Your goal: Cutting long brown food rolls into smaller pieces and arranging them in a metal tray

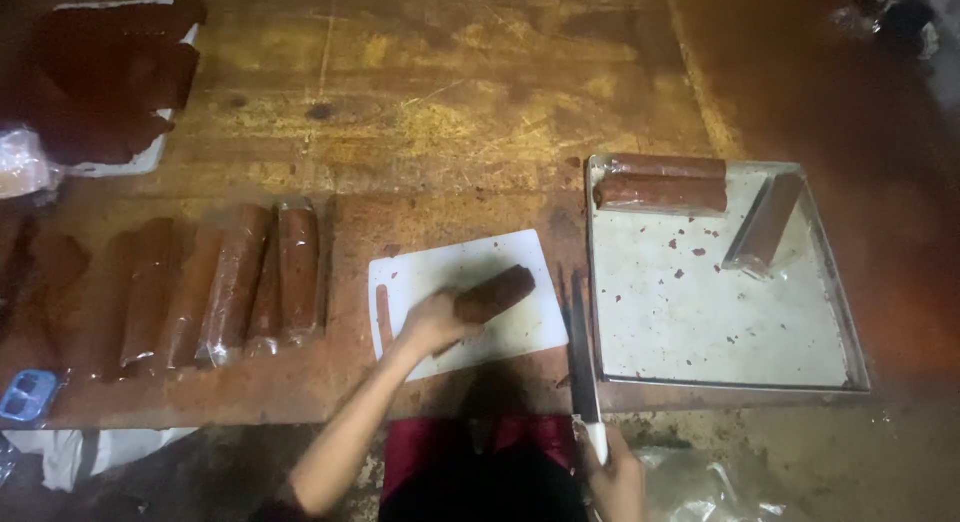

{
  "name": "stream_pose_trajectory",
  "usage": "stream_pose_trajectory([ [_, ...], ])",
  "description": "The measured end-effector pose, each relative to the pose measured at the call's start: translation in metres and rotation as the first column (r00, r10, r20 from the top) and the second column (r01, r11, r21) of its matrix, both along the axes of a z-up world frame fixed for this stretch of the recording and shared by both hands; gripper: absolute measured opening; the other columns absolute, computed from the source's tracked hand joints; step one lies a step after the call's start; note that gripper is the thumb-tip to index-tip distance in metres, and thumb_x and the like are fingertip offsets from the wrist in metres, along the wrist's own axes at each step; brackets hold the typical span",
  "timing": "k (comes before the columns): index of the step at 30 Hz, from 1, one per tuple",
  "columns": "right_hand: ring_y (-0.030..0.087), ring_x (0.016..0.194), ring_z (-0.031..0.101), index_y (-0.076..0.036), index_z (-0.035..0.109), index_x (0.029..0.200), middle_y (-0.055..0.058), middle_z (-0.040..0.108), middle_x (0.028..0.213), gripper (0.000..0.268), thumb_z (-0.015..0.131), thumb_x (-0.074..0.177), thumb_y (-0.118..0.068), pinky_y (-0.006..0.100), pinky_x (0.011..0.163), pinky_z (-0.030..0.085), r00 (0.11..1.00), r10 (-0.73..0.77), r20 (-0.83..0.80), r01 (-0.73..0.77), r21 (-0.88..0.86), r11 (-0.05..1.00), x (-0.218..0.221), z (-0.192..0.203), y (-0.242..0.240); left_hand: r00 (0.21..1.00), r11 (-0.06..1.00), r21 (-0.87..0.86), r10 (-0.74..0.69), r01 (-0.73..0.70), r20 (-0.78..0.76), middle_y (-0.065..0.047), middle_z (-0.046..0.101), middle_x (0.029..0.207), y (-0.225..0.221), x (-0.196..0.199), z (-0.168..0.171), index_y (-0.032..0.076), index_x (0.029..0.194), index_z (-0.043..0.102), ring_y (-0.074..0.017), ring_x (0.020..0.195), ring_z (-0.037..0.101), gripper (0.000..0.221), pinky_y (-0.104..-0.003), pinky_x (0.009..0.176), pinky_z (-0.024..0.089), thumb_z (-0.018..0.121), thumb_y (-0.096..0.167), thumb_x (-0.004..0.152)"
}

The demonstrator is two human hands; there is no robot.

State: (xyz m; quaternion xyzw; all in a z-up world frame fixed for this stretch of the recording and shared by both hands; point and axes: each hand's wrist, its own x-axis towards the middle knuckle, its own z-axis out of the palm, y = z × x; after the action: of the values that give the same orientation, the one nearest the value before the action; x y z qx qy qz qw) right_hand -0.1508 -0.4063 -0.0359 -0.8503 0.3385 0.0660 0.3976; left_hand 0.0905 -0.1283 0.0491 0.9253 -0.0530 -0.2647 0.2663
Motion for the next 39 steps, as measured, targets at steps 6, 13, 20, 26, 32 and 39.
stream_pose_trajectory([
  [6, 0.020, 0.071, 0.065, -0.025, 0.072, 0.104, 0.009, 0.073, 0.070, 0.029, 0.067, 0.087, -0.048, 0.032, 0.074, 0.051, 0.998, 0.021, -0.055, -0.017, 0.076, 0.997, -0.009, -0.032, -0.027, 0.759, 0.780, -0.167, 0.625, -0.603, 0.183, -0.018, 0.051, 0.146, 0.075, -0.086, -0.113, 0.018, 0.129, 0.071, -0.0349, 0.138, 0.046, 0.083, -0.045, 0.116, 0.036, 0.083, 0.066, 0.062],
  [13, 0.026, 0.125, 0.062, -0.012, 0.061, 0.136, 0.010, 0.065, 0.134, 0.038, 0.058, 0.100, -0.023, 0.038, 0.105, 0.045, 0.855, 0.351, 0.382, -0.410, 0.082, 0.908, 0.103, 0.045, 0.023, 0.385, 0.276, -0.320, 0.852, -0.906, -0.354, -0.013, 0.078, 0.115, 0.063, -0.103, 0.013, 0.007, 0.128, 0.073, -0.0262, 0.105, 0.073, 0.071, -0.037, 0.092, 0.056, 0.084, 0.038, 0.065],
  [20, 0.037, 0.124, 0.058, -0.005, 0.064, 0.126, 0.018, 0.065, 0.134, 0.043, 0.058, 0.098, -0.037, 0.046, 0.105, 0.044, 0.886, 0.342, 0.314, -0.360, -0.002, 0.933, 0.173, -0.010, 0.014, 0.361, 0.093, -0.432, 0.717, -0.897, -0.596, -0.013, 0.075, 0.087, 0.087, -0.090, -0.014, 0.010, 0.106, 0.074, -0.0251, 0.066, 0.067, 0.040, -0.040, 0.054, 0.055, 0.085, 0.021, 0.070],
  [26, 0.029, 0.148, 0.044, -0.008, 0.054, 0.147, 0.014, 0.048, 0.159, 0.063, 0.060, 0.093, -0.039, 0.043, 0.123, 0.030, 0.982, 0.177, 0.070, -0.190, 0.306, 0.933, 0.173, 0.068, 0.023, 0.373, 0.198, -0.322, 0.622, -0.926, -0.689, -0.013, 0.073, 0.100, 0.118, -0.082, -0.021, 0.012, 0.125, 0.063, -0.0280, 0.079, 0.068, 0.057, -0.040, 0.068, 0.056, 0.081, 0.031, 0.074],
  [32, 0.045, 0.133, 0.057, -0.002, 0.071, 0.132, 0.028, 0.067, 0.133, 0.046, 0.068, 0.096, -0.031, 0.060, 0.111, 0.041, 0.974, 0.191, 0.121, -0.221, 0.330, 0.918, 0.174, 0.050, 0.019, 0.481, 0.157, -0.510, 0.638, -0.846, -0.602, -0.015, 0.046, 0.147, 0.107, -0.080, -0.055, 0.008, 0.139, 0.062, -0.0311, 0.141, 0.034, 0.069, -0.047, 0.117, 0.026, 0.085, 0.030, 0.078],
  [39, 0.047, 0.101, 0.074, -0.005, 0.071, 0.120, 0.026, 0.077, 0.081, 0.041, 0.058, 0.101, -0.038, 0.058, 0.096, 0.051, 0.921, 0.388, 0.024, -0.388, 0.143, 0.911, 0.146, 0.142, 0.033, 0.421, 0.208, -0.442, 0.779, -0.873, -0.464, -0.031, 0.054, 0.142, 0.122, -0.115, -0.065, 0.001, 0.146, 0.055, -0.0451, 0.122, 0.059, 0.091, -0.050, 0.078, 0.052, 0.094, 0.034, 0.071],
])
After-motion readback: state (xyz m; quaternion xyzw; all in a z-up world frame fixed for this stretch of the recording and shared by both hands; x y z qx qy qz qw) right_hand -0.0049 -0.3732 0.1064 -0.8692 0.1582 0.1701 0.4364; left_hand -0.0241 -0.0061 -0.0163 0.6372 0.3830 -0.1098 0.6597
